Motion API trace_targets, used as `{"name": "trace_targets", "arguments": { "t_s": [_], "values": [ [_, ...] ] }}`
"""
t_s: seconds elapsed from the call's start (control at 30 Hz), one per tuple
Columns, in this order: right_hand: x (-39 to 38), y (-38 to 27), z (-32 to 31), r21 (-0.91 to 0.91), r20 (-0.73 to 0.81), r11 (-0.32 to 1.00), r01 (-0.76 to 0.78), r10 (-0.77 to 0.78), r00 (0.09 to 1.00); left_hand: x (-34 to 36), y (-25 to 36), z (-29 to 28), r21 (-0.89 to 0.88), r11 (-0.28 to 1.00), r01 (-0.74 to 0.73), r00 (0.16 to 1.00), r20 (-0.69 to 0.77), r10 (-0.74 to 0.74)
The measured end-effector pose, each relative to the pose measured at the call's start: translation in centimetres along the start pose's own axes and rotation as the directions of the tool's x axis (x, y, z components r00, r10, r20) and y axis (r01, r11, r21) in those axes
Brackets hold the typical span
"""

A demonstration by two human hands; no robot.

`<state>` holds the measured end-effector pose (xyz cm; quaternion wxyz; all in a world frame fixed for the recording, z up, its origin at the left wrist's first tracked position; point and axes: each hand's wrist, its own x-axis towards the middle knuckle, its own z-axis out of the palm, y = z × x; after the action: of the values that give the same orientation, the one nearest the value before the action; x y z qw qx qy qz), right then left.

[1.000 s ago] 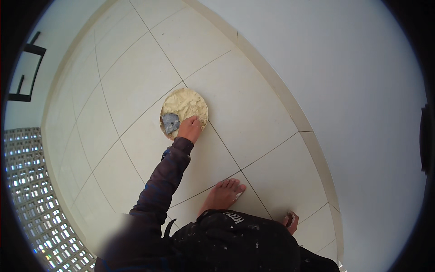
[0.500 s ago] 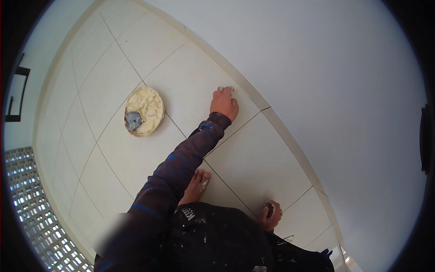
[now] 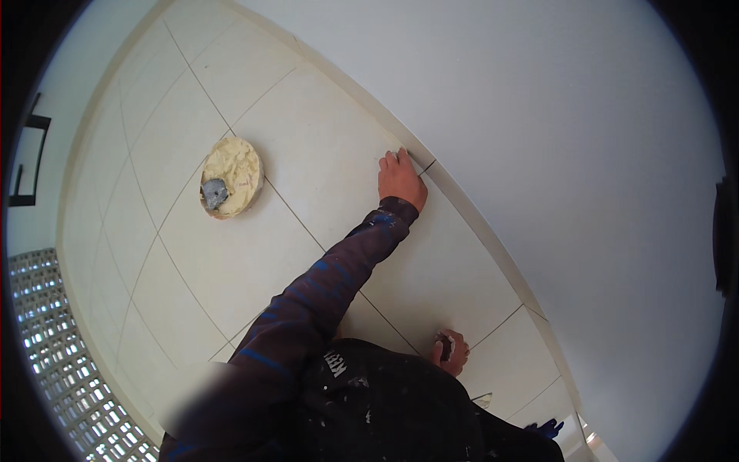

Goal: The person applies grout to the corner joints and seams of a tiled floor by hand and using a putty knife, taking small amounts of material from a bucket and smoothing it into the gaps.

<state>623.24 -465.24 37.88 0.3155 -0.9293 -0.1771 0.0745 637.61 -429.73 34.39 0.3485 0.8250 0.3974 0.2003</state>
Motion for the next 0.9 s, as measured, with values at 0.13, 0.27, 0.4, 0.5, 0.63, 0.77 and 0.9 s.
{"name": "trace_targets", "arguments": {
  "t_s": [0.13, 0.27, 0.4, 0.5, 0.63, 0.77, 0.9],
  "values": [
    [1.0, -0.5, -0.7, -0.014, 0.044, 0.999, 0.048, -0.048, 0.998, -2.2, 1.7, -0.2, 0.047, 0.999, 0.003, 1.000, 0.011, -0.003],
    [0.5, 0.6, -1.3, -0.078, 0.053, 0.995, 0.067, -0.063, 0.997, -6.7, 3.7, 0.3, -0.049, 0.997, -0.056, 0.985, 0.161, 0.063],
    [-0.2, 1.5, -2.3, -0.043, 0.038, 0.999, 0.017, -0.015, 0.999, -6.4, 2.7, -0.1, -0.101, 0.993, -0.067, 0.989, 0.123, 0.079],
    [-0.2, 1.5, -2.7, -0.131, 0.025, 0.991, 0.016, -0.013, 1.000, -0.7, -0.5, -2.9, -0.029, 0.998, 0.050, 0.991, -0.120, -0.053],
    [-0.2, 1.4, -2.4, -0.100, 0.039, 0.995, 0.021, -0.017, 0.999, 7.0, -3.9, -5.6, 0.126, 0.984, 0.129, 0.985, -0.133, -0.112],
    [-0.3, 1.7, -1.7, -0.119, 0.050, 0.993, 0.022, -0.016, 0.999, 8.3, -3.6, -5.2, 0.294, 0.944, 0.150, 0.986, -0.108, -0.123],
    [0.2, 1.7, -2.0, -0.129, 0.041, 0.990, 0.065, -0.060, 0.997, 4.1, -0.4, -3.1, 0.313, 0.946, 0.084, 0.996, -0.039, -0.076]
  ]
}}
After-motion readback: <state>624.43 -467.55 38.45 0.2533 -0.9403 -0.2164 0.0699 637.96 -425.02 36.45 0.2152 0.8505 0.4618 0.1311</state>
